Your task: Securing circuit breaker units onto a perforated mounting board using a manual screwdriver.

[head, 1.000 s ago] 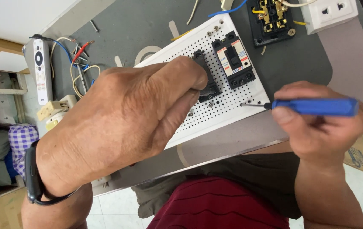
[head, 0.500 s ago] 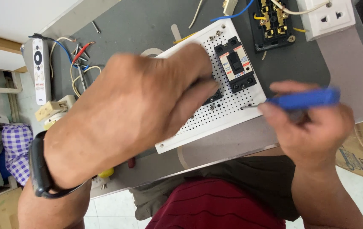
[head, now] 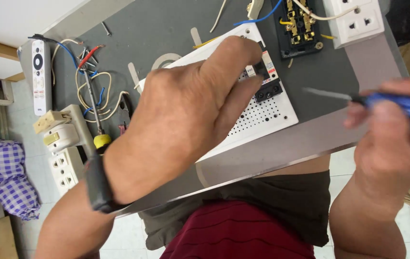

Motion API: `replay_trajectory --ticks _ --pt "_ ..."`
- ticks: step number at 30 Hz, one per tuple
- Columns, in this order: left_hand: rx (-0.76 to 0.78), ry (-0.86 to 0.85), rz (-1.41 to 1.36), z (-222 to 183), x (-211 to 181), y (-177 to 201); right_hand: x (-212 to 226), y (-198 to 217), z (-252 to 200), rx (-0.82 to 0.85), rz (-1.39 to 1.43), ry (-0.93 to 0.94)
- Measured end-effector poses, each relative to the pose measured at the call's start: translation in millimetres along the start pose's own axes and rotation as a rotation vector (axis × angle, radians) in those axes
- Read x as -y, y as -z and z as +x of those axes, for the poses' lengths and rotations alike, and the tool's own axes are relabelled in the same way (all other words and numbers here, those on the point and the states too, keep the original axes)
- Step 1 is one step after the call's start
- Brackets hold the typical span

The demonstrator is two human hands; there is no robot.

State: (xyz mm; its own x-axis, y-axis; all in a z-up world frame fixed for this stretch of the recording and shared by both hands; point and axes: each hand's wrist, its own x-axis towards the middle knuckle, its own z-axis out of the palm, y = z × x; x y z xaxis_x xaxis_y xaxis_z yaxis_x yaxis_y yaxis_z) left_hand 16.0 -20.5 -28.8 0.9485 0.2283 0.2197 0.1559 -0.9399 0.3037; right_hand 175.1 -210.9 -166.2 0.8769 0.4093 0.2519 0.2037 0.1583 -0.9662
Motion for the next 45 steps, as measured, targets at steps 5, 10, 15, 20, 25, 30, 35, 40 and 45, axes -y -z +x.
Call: replay_trajectory --ticks 5,10,15,20,25,30,35,40,45 --pt "0.067 0.032 -0.362 1 -13 15 26 -16 26 0.517 -0.478 0.211" --pt "0.049 0.095 -0.152 -6 -5 3 24 -21 51 0.777 -0.64 0.639" --pt "-0.196 0.128 -0.053 -12 -3 -17 21 -12 68 0.807 -0.825 0.888" --pt "-0.407 0.182 0.212 -7 -4 -34 64 -23 43 0.599 -0.454 0.332" --pt "-0.468 0.271 0.052 2 0 -53 93 -71 56 0.71 -0.561 0.762" --pt "-0.526 0.303 -0.09 4 6 -89 91 -78 57 0.709 -0.756 1.046" --pt "-0.336 0.33 -0.096 -7 -8 -70 98 -89 58 0.817 -0.808 1.019" --pt "-0.558 0.274 0.015 -82 -22 -43 118 -93 51 0.936 -0.862 0.994" --pt "-0.527 0.333 0.074 -126 -22 -78 117 -96 52 0.835 -0.998 0.941"
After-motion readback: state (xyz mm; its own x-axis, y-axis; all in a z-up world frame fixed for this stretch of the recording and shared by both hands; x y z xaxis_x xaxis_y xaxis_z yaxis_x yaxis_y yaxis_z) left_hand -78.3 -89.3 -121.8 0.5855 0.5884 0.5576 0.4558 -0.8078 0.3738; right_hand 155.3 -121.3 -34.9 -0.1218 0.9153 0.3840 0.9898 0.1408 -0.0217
